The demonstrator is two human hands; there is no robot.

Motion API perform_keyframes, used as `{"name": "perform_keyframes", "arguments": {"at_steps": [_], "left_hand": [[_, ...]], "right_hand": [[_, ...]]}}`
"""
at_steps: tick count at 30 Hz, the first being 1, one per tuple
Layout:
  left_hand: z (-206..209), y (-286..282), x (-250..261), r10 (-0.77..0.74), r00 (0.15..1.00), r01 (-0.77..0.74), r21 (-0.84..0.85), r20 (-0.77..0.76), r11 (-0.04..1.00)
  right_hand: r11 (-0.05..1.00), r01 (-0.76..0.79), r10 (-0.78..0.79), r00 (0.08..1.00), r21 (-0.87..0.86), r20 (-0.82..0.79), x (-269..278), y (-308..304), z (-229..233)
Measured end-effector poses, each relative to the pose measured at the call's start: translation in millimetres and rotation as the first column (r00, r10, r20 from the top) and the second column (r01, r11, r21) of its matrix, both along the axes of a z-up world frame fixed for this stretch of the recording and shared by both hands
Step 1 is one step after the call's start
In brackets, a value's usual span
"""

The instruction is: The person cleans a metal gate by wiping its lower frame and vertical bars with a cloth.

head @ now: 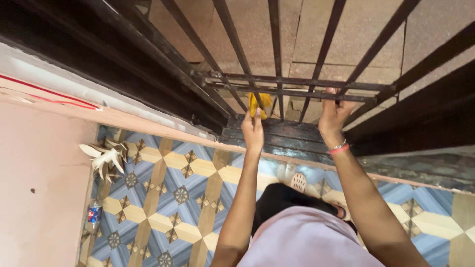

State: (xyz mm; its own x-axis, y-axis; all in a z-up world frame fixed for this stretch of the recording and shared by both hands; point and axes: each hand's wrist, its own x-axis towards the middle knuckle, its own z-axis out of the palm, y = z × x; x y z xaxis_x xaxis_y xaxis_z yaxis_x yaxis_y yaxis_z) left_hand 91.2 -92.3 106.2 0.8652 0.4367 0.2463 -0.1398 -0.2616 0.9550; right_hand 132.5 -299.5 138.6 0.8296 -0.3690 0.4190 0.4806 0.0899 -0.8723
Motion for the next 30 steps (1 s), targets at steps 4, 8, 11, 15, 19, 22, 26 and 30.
{"name": "perform_keyframes", "arguments": {"at_steps": [4, 8, 11, 15, 19, 22, 26, 30], "left_hand": [[1, 3, 1, -0.07, 0.992, 0.087, -0.165, 0.107, 0.982], [14, 8, 1, -0.083, 0.996, 0.084, -0.09, 0.016, 0.992], [30, 8, -4, -0.106, 0.989, 0.124, -0.207, 0.099, 0.97], [46, 11, -3, -0.158, 0.983, 0.177, -0.239, 0.098, 0.955], [54, 6, -1, -0.134, 0.987, 0.15, -0.222, 0.089, 0.963], [55, 7, -4, -0.126, 0.988, 0.142, -0.229, 0.085, 0.963], [59, 9, -8, -0.133, 0.953, 0.19, -0.193, 0.272, 0.963], [54, 12, -9, -0.102, 0.992, 0.119, -0.258, 0.08, 0.959]], "right_hand": [[0.999, -0.034, 0.034, 0.999, -0.008, -0.028, -2, -1, 4], [0.989, -0.113, 0.119, 0.991, 0.096, -0.06, -3, -2, 6], [0.981, -0.156, 0.158, 0.987, 0.113, -0.01, 1, -1, 8], [0.99, -0.104, 0.105, 0.994, 0.09, -0.006, 0, 1, 1], [0.999, -0.037, 0.038, 0.999, 0.037, -0.018, 4, 1, -6], [0.999, -0.035, 0.036, 0.999, 0.019, -0.023, 3, 1, -8], [0.995, -0.069, 0.072, 0.997, 0.068, -0.038, 7, 1, -1], [0.993, -0.067, 0.07, 0.997, 0.098, -0.027, 2, 5, 1]]}}
